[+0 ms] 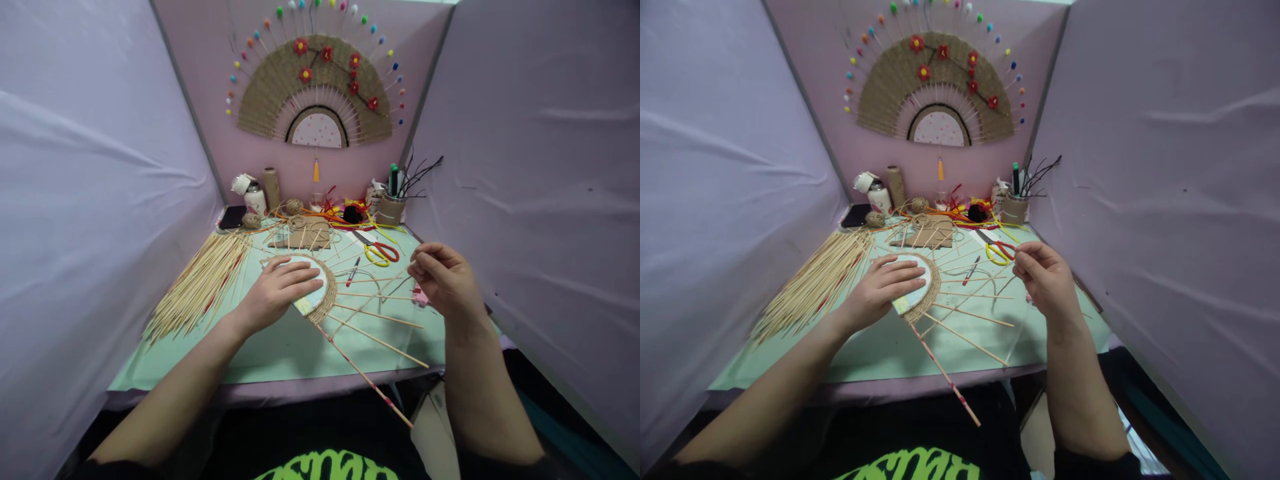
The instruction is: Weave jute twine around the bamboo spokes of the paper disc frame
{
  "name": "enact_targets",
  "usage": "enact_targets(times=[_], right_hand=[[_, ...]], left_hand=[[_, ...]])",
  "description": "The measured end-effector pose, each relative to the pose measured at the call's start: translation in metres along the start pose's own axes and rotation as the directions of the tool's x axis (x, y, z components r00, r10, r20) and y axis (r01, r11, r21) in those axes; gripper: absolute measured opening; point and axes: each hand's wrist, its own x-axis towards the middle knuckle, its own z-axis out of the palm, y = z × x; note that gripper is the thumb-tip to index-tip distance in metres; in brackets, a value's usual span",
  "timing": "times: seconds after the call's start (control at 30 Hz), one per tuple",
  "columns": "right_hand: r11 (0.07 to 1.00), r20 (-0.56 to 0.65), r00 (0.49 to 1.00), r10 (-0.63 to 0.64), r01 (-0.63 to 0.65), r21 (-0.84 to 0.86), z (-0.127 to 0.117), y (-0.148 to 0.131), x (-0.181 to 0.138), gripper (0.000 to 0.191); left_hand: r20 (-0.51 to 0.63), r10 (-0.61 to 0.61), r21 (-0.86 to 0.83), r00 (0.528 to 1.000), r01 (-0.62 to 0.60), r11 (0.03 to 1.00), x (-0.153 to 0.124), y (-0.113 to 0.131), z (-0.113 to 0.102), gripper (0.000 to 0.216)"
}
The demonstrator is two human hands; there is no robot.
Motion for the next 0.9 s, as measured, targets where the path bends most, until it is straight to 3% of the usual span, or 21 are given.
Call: enact_targets(times=[0.27, 0.7, 0.9], right_hand=[[0.999, 0.078, 0.997, 0.017, -0.014, -0.047, 0.009, 0.003, 0.013, 0.016], [0.984, 0.137, 0.982, 0.127, -0.107, -0.145, 0.007, 0.025, 0.027, 0.021], [0.954, 0.137, 0.987, 0.084, -0.04, -0.298, 0.005, 0.033, 0.028, 0.022]], left_hand=[[0.082, 0.042, 0.031, 0.996, -0.045, 0.999, -0.002, 0.005, 0.003, 0.039], [0.071, 0.031, 0.009, 0.997, -0.031, 0.999, -0.003, 0.006, 0.003, 0.04], [0.058, -0.012, 0.004, 0.998, 0.012, 1.0, -0.003, 0.006, 0.004, 0.042]])
